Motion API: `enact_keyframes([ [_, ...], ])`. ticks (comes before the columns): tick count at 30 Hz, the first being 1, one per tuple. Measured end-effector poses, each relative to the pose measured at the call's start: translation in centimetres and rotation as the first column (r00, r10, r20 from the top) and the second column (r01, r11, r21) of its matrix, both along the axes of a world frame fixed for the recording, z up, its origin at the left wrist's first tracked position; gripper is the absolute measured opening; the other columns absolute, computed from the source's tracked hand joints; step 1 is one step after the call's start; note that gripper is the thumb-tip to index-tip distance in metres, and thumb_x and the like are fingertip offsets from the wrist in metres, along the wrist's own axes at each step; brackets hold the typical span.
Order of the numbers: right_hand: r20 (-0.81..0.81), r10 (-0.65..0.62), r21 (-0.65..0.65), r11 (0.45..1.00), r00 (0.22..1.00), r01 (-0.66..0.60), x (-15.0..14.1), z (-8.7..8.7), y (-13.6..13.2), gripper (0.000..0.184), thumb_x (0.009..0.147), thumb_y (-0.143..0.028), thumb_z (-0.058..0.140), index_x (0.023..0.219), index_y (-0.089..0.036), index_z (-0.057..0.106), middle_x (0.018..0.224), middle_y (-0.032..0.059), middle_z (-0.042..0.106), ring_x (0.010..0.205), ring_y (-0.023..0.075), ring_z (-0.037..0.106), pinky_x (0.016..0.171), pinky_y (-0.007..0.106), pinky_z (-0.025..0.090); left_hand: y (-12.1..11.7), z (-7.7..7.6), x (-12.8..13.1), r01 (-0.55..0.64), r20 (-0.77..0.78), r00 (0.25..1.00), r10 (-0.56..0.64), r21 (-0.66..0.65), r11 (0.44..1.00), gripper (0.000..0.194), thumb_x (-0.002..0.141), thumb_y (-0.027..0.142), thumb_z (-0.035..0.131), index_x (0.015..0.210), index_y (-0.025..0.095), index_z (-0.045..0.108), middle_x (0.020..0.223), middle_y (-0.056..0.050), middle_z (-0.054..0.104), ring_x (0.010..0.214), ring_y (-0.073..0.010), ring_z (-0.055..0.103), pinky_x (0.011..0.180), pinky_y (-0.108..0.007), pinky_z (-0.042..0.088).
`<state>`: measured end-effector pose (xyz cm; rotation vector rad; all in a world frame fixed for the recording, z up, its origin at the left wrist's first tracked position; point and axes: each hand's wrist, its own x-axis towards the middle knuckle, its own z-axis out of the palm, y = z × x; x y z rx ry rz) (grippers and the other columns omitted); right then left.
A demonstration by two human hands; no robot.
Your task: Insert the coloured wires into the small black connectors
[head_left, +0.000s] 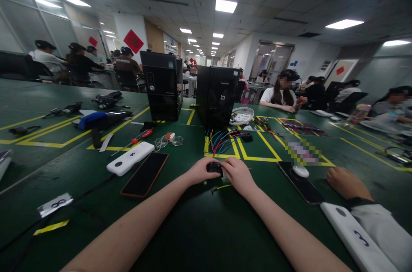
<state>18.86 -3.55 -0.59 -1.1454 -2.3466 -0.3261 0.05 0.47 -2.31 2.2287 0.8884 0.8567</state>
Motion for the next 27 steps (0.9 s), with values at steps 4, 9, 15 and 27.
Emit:
enact_keyframes([
  [4,0.042,0.015,0.013,1.000,0.999,-0.015,-0.1,0.2,-0.1,0.019,0.086,-0.016,0.046,0.091,-0.018,0.064,0.086,0.0086,0.060,0.081,0.0198,0.052,0.073,0.034,0.043,0.0,0.2,0.1,-0.018,-0.015,1.000,0.017,-0.035,0.999,0.037,0.067,0.026,0.074,0.100,0.016,0.063,0.101,-0.007,0.065,0.094,-0.0216,0.059,0.087,-0.034,0.045],
  [9,0.050,-0.007,0.002,1.000,0.999,0.007,0.0,0.2,0.0,0.018,0.086,-0.015,0.046,0.090,-0.017,0.063,0.086,0.0080,0.059,0.082,0.0200,0.051,0.074,0.034,0.043,-0.1,0.1,0.3,-0.031,-0.019,0.999,0.030,-0.065,0.997,0.037,0.067,0.025,0.074,0.100,0.014,0.062,0.101,-0.007,0.065,0.094,-0.0215,0.059,0.087,-0.033,0.045],
  [15,-0.142,-0.102,-0.099,0.991,0.985,0.089,-0.6,-0.3,-0.3,0.013,0.085,-0.015,0.046,0.082,-0.018,0.059,0.082,0.0057,0.056,0.080,0.0185,0.050,0.072,0.031,0.043,0.1,-0.2,0.3,-0.059,-0.028,0.998,0.058,-0.062,0.996,0.039,0.067,0.028,0.074,0.101,0.014,0.062,0.101,-0.008,0.064,0.093,-0.0217,0.059,0.086,-0.033,0.046],
  [27,-0.184,0.068,-0.223,0.969,0.981,-0.109,-0.1,1.9,-1.3,0.009,0.084,-0.020,0.048,0.085,-0.020,0.057,0.083,0.0040,0.057,0.081,0.0167,0.053,0.072,0.030,0.044,0.5,-0.6,0.3,-0.074,-0.044,0.996,0.074,0.012,0.997,0.036,0.068,0.027,0.071,0.102,0.016,0.062,0.102,-0.008,0.065,0.096,-0.0239,0.059,0.088,-0.036,0.044],
])
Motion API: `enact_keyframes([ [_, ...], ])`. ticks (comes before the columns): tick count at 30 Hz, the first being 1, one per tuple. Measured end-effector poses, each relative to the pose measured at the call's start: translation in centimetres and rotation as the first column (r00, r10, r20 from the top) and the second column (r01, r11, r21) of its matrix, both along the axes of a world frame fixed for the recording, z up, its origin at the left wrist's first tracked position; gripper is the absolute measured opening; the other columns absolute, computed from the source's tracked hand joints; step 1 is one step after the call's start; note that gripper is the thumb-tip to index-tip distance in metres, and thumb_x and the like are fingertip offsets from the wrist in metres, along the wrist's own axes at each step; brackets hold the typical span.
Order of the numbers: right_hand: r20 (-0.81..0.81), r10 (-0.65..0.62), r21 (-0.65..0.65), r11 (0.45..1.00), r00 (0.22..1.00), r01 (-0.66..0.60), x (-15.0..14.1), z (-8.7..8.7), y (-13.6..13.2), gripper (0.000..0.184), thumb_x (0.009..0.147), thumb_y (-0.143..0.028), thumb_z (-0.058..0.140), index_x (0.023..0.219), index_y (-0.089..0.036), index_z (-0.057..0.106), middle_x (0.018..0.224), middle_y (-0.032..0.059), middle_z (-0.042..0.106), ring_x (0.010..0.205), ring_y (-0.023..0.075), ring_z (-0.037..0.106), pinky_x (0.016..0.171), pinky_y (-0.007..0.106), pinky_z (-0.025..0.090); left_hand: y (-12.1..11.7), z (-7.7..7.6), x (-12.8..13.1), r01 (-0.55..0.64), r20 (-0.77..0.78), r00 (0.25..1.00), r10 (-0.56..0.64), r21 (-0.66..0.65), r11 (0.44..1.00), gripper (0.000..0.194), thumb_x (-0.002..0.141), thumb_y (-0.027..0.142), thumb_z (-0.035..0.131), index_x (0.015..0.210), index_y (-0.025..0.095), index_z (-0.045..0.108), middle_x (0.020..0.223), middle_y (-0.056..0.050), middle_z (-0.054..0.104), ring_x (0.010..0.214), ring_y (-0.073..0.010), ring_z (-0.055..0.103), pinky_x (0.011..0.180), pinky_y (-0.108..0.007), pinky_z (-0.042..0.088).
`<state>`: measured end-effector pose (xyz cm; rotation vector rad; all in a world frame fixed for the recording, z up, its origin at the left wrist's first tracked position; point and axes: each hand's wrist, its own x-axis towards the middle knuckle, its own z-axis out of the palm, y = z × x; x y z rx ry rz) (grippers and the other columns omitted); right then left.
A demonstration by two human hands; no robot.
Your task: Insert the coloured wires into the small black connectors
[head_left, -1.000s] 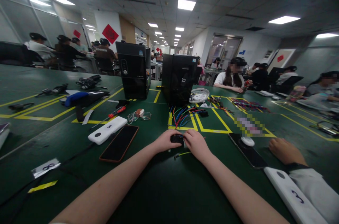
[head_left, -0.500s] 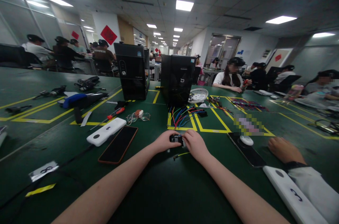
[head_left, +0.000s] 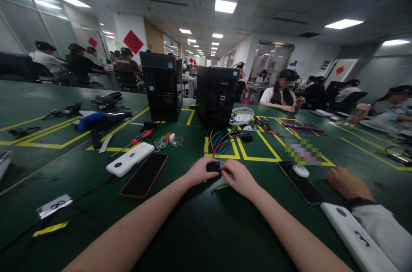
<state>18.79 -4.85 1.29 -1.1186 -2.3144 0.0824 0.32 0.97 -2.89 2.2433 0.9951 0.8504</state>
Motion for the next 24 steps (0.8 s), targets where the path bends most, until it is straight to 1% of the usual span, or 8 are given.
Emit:
enact_keyframes([
  [3,0.054,0.092,-0.020,0.996,0.994,-0.091,-1.1,0.0,-0.6,0.010,0.084,-0.022,0.051,0.090,-0.021,0.058,0.090,0.0046,0.059,0.088,0.0172,0.054,0.079,0.032,0.044,0.0,-0.1,0.0,0.006,0.025,1.000,-0.006,0.016,1.000,0.036,0.068,0.021,0.070,0.103,0.016,0.061,0.104,-0.009,0.063,0.098,-0.0239,0.058,0.089,-0.036,0.044],
  [5,0.006,0.043,0.009,0.999,0.999,-0.043,-1.6,-0.4,-0.6,0.015,0.085,-0.020,0.049,0.096,-0.020,0.058,0.095,0.0063,0.059,0.092,0.0182,0.053,0.083,0.035,0.043,-0.2,0.0,0.1,0.039,0.031,0.999,-0.041,0.047,0.998,0.037,0.068,0.019,0.069,0.104,0.016,0.060,0.105,-0.008,0.063,0.099,-0.0233,0.057,0.089,-0.035,0.043],
  [7,-0.067,-0.050,0.032,0.998,0.996,0.053,-1.8,-0.9,-0.4,0.018,0.084,-0.018,0.049,0.100,-0.020,0.057,0.099,0.0081,0.058,0.095,0.0198,0.052,0.085,0.037,0.043,-0.5,0.2,0.1,0.098,0.028,0.995,-0.101,0.098,0.990,0.033,0.071,0.017,0.065,0.103,0.018,0.059,0.105,-0.007,0.062,0.099,-0.0220,0.056,0.090,-0.034,0.043],
  [9,-0.120,-0.115,0.027,0.993,0.986,0.119,-1.7,-1.5,0.0,0.018,0.081,-0.017,0.051,0.097,-0.020,0.058,0.099,0.0084,0.056,0.096,0.0210,0.051,0.086,0.039,0.043,-1.0,0.5,0.1,0.153,0.011,0.988,-0.156,0.132,0.979,0.037,0.072,0.016,0.065,0.108,0.019,0.057,0.111,-0.007,0.059,0.105,-0.0220,0.053,0.093,-0.034,0.041],
  [11,-0.152,-0.130,0.010,0.991,0.980,0.133,-1.6,-2.0,0.3,0.014,0.078,-0.017,0.053,0.091,-0.021,0.058,0.096,0.0074,0.056,0.095,0.0209,0.052,0.085,0.039,0.044,-1.3,0.9,0.1,0.159,-0.011,0.987,-0.159,0.133,0.978,0.037,0.072,0.018,0.066,0.107,0.020,0.057,0.111,-0.007,0.059,0.106,-0.0224,0.052,0.094,-0.035,0.040],
  [17,-0.280,-0.118,-0.062,0.993,0.953,0.104,-1.6,-2.2,0.5,0.005,0.078,-0.017,0.053,0.076,-0.020,0.056,0.097,0.0064,0.055,0.097,0.0198,0.052,0.088,0.039,0.042,-1.9,1.6,0.2,0.196,-0.064,0.980,-0.187,0.178,0.964,0.036,0.074,0.022,0.067,0.108,0.020,0.057,0.116,-0.007,0.057,0.110,-0.0221,0.050,0.096,-0.035,0.039],
  [20,-0.363,-0.088,-0.126,0.991,0.928,0.045,-1.3,-2.2,0.9,0.006,0.080,-0.019,0.052,0.076,-0.020,0.055,0.101,0.0063,0.053,0.101,0.0189,0.051,0.092,0.039,0.040,-1.7,1.5,0.2,0.203,-0.046,0.979,-0.198,0.181,0.962,0.038,0.075,0.026,0.068,0.110,0.021,0.056,0.116,-0.007,0.056,0.111,-0.0215,0.050,0.097,-0.034,0.038],
  [24,-0.422,-0.104,-0.159,0.987,0.901,0.039,-0.7,-1.6,1.3,0.007,0.082,-0.022,0.050,0.079,-0.020,0.056,0.103,0.0070,0.053,0.102,0.0187,0.051,0.090,0.037,0.041,-1.2,1.1,-0.2,0.150,-0.020,0.989,-0.149,0.129,0.980,0.041,0.071,0.027,0.071,0.109,0.020,0.057,0.110,-0.007,0.060,0.105,-0.0223,0.054,0.093,-0.035,0.041],
])
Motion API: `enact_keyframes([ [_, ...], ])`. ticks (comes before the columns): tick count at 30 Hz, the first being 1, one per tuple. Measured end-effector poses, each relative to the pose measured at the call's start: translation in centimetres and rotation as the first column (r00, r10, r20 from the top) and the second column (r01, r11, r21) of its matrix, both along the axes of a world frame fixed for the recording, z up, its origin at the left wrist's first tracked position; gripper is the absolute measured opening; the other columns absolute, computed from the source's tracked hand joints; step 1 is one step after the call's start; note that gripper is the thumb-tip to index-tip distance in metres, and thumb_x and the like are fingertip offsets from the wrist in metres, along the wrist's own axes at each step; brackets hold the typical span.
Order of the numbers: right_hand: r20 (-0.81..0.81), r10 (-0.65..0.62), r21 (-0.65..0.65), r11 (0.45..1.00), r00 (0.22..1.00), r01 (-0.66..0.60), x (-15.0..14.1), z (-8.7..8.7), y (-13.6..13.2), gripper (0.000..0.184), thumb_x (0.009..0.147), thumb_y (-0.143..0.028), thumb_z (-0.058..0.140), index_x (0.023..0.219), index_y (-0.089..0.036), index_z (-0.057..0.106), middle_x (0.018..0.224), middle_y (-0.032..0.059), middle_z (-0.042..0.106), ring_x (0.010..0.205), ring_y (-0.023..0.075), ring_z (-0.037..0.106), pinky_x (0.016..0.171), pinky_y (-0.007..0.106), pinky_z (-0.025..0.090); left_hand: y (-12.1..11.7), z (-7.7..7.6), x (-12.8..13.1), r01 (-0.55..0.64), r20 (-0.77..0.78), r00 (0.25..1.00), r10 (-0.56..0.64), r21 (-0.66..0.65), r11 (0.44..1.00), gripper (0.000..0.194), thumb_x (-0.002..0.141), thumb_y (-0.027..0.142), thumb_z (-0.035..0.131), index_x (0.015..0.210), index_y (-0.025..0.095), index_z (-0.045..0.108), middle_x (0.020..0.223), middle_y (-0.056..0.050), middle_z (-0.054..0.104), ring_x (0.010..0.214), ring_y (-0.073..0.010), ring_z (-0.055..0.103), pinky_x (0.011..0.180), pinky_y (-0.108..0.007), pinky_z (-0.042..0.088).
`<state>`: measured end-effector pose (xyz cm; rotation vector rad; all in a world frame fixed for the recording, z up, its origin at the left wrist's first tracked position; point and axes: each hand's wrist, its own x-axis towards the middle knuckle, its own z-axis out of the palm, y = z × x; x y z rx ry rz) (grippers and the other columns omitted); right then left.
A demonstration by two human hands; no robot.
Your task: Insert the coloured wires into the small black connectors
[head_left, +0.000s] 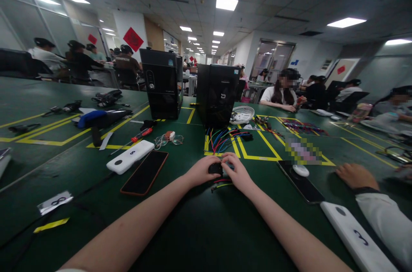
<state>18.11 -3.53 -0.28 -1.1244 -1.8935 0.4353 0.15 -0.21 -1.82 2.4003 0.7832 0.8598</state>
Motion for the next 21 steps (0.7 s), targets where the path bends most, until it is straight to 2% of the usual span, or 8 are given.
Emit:
enact_keyframes([
  [2,0.032,0.013,0.017,1.000,0.999,-0.013,0.3,0.7,-0.1,0.008,0.083,-0.023,0.050,0.080,-0.019,0.056,0.101,0.0067,0.054,0.099,0.0183,0.052,0.087,0.036,0.042,0.3,-0.2,-0.1,-0.044,0.015,0.999,0.044,0.008,0.999,0.042,0.071,0.028,0.071,0.110,0.020,0.057,0.111,-0.007,0.060,0.106,-0.0231,0.053,0.095,-0.036,0.040],
  [5,0.210,0.108,-0.018,0.994,0.972,-0.106,0.3,1.7,-0.9,0.006,0.082,-0.021,0.052,0.078,-0.019,0.057,0.088,0.0035,0.057,0.087,0.0164,0.054,0.080,0.032,0.043,0.6,-0.5,-0.2,-0.109,0.004,0.994,0.109,0.024,0.994,0.038,0.071,0.029,0.070,0.107,0.020,0.059,0.108,-0.007,0.062,0.103,-0.0239,0.054,0.093,-0.037,0.040],
  [7,0.349,0.189,-0.080,0.982,0.918,-0.172,0.0,1.9,-1.6,0.006,0.081,-0.018,0.054,0.077,-0.020,0.058,0.081,0.0019,0.058,0.081,0.0158,0.054,0.076,0.030,0.043,0.7,-0.7,-0.2,-0.144,-0.021,0.989,0.145,0.032,0.989,0.035,0.071,0.028,0.068,0.104,0.019,0.060,0.105,-0.007,0.063,0.099,-0.0239,0.055,0.091,-0.037,0.041],
  [10,0.491,0.245,-0.112,0.970,0.836,-0.218,-0.6,1.8,-2.4,0.009,0.081,-0.016,0.054,0.080,-0.020,0.061,0.083,0.0029,0.061,0.086,0.0170,0.055,0.079,0.031,0.043,0.9,-1.0,-0.1,-0.193,-0.029,0.980,0.195,0.053,0.980,0.032,0.073,0.029,0.066,0.103,0.018,0.060,0.103,-0.007,0.061,0.098,-0.0235,0.054,0.091,-0.036,0.040],
  [15,0.616,0.206,-0.155,0.978,0.760,-0.139,-0.7,2.2,-3.0,0.022,0.075,-0.017,0.059,0.097,-0.020,0.062,0.097,0.0061,0.061,0.094,0.0196,0.054,0.083,0.031,0.041,0.7,-1.0,-0.2,-0.252,-0.083,0.963,0.257,0.065,0.966,0.035,0.073,0.039,0.066,0.102,0.019,0.062,0.101,-0.007,0.055,0.099,-0.0246,0.050,0.089,-0.037,0.041],
  [19,0.760,0.187,-0.228,0.974,0.623,-0.013,-0.8,2.6,-3.1,0.016,0.072,-0.014,0.055,0.087,-0.016,0.062,0.092,0.0088,0.060,0.090,0.0214,0.054,0.079,0.031,0.041,0.7,-1.1,-0.3,-0.271,-0.104,0.955,0.277,0.061,0.961,0.037,0.073,0.043,0.066,0.102,0.019,0.062,0.098,-0.007,0.054,0.097,-0.0242,0.050,0.087,-0.037,0.042],
  [21,0.796,0.165,-0.227,0.973,0.582,0.033,-0.9,2.6,-3.3,0.017,0.072,-0.013,0.053,0.087,-0.014,0.061,0.093,0.0108,0.060,0.091,0.0222,0.053,0.079,0.031,0.040,0.7,-1.2,-0.3,-0.271,-0.108,0.955,0.276,0.059,0.961,0.037,0.074,0.043,0.066,0.102,0.019,0.062,0.098,-0.007,0.054,0.097,-0.0239,0.050,0.087,-0.036,0.042],
])
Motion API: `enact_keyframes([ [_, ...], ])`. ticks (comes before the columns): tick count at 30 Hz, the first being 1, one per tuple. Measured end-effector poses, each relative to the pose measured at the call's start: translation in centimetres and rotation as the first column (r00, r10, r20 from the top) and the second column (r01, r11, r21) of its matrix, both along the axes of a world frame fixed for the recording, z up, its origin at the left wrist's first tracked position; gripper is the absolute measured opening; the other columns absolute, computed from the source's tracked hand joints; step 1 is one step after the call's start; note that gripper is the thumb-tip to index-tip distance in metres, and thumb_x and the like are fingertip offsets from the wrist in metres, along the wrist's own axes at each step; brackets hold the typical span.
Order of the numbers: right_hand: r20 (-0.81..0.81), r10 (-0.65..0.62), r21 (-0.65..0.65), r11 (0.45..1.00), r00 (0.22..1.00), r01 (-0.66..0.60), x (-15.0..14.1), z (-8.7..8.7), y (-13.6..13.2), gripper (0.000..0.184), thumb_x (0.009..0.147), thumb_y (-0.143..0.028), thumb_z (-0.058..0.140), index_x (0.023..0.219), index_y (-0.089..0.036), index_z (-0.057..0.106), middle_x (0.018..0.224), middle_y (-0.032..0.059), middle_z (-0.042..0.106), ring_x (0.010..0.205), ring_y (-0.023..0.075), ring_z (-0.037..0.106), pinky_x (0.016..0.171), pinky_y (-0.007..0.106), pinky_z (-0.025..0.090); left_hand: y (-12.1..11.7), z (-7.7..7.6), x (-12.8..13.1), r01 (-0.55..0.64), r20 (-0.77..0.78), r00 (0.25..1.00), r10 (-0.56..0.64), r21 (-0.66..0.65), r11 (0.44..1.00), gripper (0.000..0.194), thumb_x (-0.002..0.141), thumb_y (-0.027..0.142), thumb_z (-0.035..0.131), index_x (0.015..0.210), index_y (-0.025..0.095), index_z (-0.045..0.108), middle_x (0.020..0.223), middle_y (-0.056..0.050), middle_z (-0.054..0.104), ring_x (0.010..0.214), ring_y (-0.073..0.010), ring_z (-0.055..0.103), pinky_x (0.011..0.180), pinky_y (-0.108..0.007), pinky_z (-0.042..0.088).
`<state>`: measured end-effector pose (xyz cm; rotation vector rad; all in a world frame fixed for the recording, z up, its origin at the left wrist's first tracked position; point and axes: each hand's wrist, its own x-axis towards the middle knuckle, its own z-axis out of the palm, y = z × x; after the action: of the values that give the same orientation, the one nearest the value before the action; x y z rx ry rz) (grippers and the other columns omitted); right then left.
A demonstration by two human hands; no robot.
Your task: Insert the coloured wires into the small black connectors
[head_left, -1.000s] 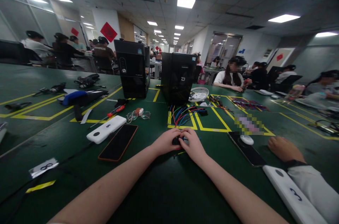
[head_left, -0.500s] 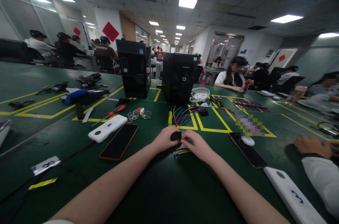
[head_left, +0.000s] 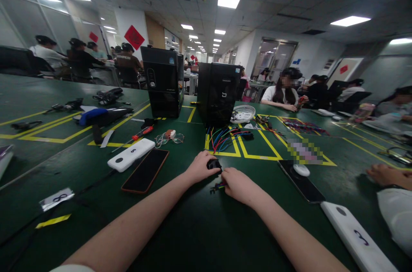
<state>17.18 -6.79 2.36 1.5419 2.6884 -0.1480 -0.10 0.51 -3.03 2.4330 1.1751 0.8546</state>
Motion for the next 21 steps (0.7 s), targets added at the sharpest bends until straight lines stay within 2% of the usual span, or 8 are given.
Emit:
enact_keyframes([
  [6,0.007,-0.001,-0.032,0.999,1.000,0.002,-0.3,-0.2,0.0,0.022,0.072,-0.015,0.056,0.093,-0.012,0.061,0.100,0.0124,0.060,0.096,0.0229,0.052,0.083,0.030,0.038,0.2,-0.2,0.0,0.012,-0.005,1.000,-0.012,0.001,1.000,0.035,0.075,0.044,0.064,0.100,0.019,0.062,0.097,-0.007,0.056,0.095,-0.0235,0.052,0.086,-0.036,0.042],
  [10,0.064,-0.032,0.008,0.999,0.997,0.032,-0.6,-0.9,0.1,0.033,0.080,-0.005,0.040,0.107,-0.010,0.058,0.103,0.0140,0.060,0.096,0.0222,0.053,0.085,0.031,0.037,0.2,-0.2,0.1,0.009,-0.010,1.000,-0.009,0.001,1.000,0.035,0.075,0.042,0.064,0.099,0.018,0.062,0.098,-0.007,0.056,0.096,-0.0239,0.052,0.087,-0.036,0.042],
  [13,0.067,-0.035,0.057,0.998,0.997,0.031,-0.9,-1.5,0.0,0.038,0.083,-0.004,0.034,0.115,-0.008,0.053,0.106,0.0145,0.058,0.097,0.0225,0.053,0.086,0.031,0.037,0.2,-0.1,0.1,0.007,-0.010,1.000,-0.007,-0.003,1.000,0.033,0.075,0.040,0.064,0.100,0.018,0.062,0.099,-0.007,0.057,0.096,-0.0241,0.052,0.087,-0.036,0.042],
  [17,0.048,-0.061,0.063,0.996,0.997,0.058,-0.8,-1.8,0.1,0.036,0.083,-0.005,0.035,0.114,-0.008,0.053,0.107,0.0141,0.056,0.095,0.0223,0.052,0.086,0.031,0.038,0.3,-0.1,0.1,0.006,-0.014,1.000,-0.006,-0.016,1.000,0.034,0.074,0.040,0.065,0.100,0.019,0.062,0.098,-0.007,0.057,0.095,-0.0240,0.053,0.087,-0.036,0.042],
  [21,-0.023,-0.138,0.077,0.987,0.990,0.140,-0.2,-1.1,0.7,0.027,0.084,-0.012,0.039,0.107,-0.011,0.054,0.108,0.0130,0.053,0.089,0.0194,0.055,0.080,0.028,0.038,0.1,0.1,0.1,0.038,-0.023,0.999,-0.039,-0.019,0.999,0.038,0.073,0.044,0.067,0.100,0.019,0.062,0.097,-0.007,0.056,0.096,-0.0246,0.052,0.085,-0.036,0.042],
])
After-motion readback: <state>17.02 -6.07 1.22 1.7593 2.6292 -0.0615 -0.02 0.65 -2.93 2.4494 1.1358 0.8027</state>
